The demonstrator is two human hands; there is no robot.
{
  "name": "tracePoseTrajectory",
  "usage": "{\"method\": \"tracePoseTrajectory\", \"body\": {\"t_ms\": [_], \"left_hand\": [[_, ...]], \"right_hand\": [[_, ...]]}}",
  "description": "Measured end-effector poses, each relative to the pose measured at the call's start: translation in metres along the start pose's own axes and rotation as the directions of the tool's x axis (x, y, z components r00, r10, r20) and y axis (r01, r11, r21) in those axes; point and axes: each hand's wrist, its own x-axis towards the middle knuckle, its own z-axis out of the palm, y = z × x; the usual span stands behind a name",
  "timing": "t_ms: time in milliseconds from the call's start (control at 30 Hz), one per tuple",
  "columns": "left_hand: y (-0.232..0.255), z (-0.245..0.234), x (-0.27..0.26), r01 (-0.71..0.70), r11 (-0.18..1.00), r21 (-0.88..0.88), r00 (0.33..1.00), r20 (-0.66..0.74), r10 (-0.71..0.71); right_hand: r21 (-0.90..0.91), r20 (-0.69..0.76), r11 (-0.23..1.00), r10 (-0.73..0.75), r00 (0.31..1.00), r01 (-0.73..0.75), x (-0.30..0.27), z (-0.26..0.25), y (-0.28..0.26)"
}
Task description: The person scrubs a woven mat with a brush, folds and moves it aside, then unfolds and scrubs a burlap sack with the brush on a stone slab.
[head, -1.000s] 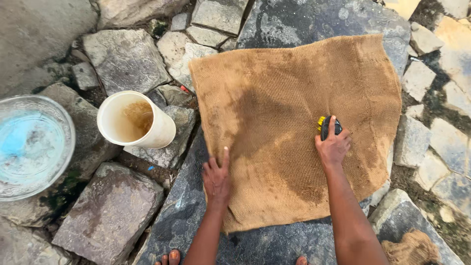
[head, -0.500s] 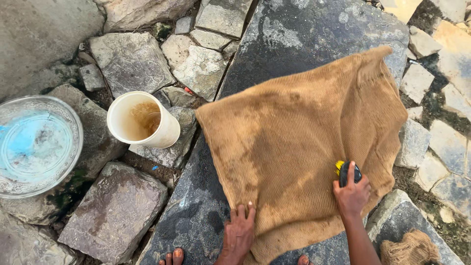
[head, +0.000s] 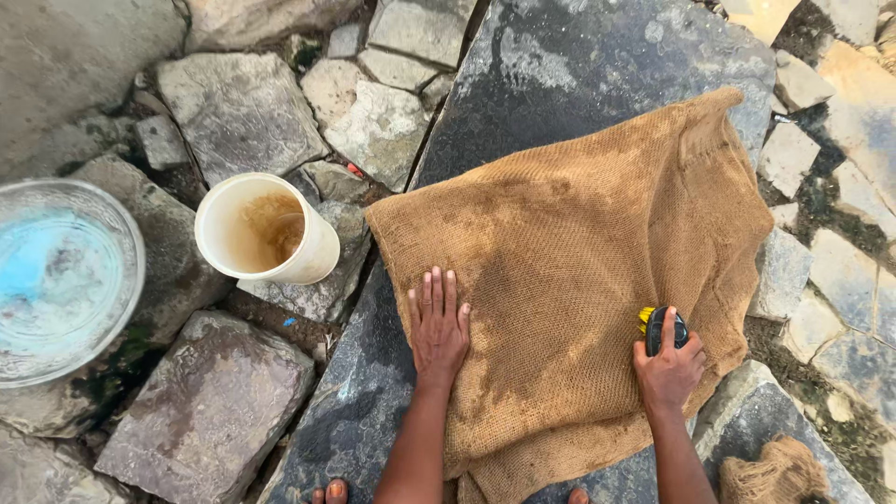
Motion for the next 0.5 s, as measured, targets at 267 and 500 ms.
{"method": "tracePoseTrajectory", "body": {"t_ms": [267,500], "left_hand": [[0.000,0.008,0.002,0.201,0.927,0.316,0.979,-0.085,-0.183],[0.001,0.004,0.001,0.197,0.941,0.275,0.980,-0.068,-0.186]], "right_hand": [[0.678,0.262,0.674,0.150,0.953,-0.293,-0.005,-0.123,-0.163],[0.262,-0.120,0.775,-0.565,0.817,0.575,-0.034,-0.117,-0.289]]}}
